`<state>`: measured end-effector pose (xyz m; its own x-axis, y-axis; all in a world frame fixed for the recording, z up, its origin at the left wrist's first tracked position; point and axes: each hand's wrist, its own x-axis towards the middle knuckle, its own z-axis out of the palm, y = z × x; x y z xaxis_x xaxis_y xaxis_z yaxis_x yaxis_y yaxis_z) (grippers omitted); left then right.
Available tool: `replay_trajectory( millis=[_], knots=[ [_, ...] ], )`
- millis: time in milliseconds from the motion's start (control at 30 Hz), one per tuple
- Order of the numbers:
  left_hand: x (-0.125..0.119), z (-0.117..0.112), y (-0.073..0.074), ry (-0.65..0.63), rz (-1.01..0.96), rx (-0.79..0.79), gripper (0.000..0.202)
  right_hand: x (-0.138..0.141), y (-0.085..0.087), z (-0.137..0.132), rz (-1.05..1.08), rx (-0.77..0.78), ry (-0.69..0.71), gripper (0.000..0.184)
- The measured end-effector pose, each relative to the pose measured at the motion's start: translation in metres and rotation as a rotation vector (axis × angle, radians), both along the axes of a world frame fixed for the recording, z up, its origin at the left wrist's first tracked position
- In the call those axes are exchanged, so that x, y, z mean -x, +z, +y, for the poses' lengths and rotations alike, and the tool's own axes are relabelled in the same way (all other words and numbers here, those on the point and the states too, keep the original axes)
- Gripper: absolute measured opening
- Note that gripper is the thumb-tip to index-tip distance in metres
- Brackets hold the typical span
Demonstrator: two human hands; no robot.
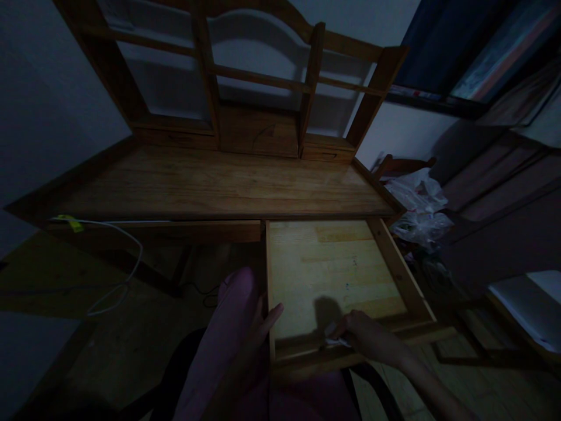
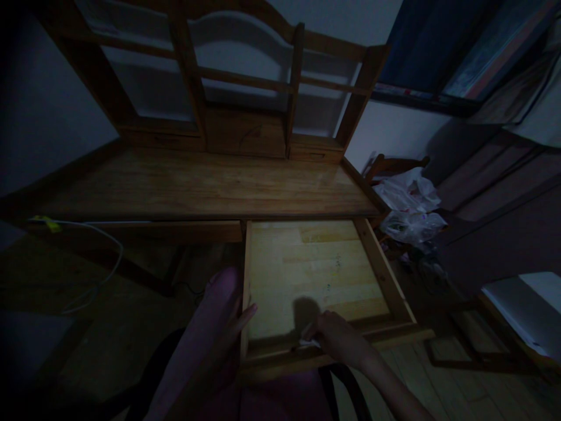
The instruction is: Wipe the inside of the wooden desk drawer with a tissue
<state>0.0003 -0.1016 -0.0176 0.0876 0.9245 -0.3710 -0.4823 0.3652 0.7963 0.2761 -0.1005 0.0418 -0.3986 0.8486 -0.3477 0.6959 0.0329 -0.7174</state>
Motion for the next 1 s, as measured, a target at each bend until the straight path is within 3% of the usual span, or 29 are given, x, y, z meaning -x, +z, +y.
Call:
replay_trajectory(
  millis=[100, 200, 400, 533, 700, 867, 1000],
  knots=[
    [-0.001, -0.002, 0.0, 0.015, 0.071, -0.032, 0.065, 0.012, -0.004, 0.003, 0.09, 0.036, 0.089, 0.039],
    [0.002, -0.009, 0.005, 0.019, 0.122, -0.037, 0.058, 0.01, -0.012, 0.011, 0.152, 0.081, 0.007, 0.041],
    [0.006, -0.016, 0.015, -0.051, 0.103, -0.023, 0.05, -0.042, -0.011, 0.031, 0.054, -0.226, -0.229, 0.038],
    [0.002, -0.009, 0.01, -0.019, 0.033, -0.015, 0.052, -0.064, 0.0, 0.024, -0.016, -0.138, -0.145, 0.039],
    [0.001, 0.001, 0.006, -0.03, -0.007, -0.016, 0.06, -0.05, 0.001, 0.01, 0.028, 0.06, -0.051, 0.041],
    [0.002, -0.002, 0.015, -0.061, 0.034, -0.064, 0.071, -0.023, -0.01, 0.007, 0.088, 0.095, 0.047, 0.039],
    [0.001, -0.003, 0.008, -0.059, 0.061, -0.042, 0.067, -0.009, -0.02, 0.002, 0.083, 0.164, 0.109, 0.034]
  ],
)
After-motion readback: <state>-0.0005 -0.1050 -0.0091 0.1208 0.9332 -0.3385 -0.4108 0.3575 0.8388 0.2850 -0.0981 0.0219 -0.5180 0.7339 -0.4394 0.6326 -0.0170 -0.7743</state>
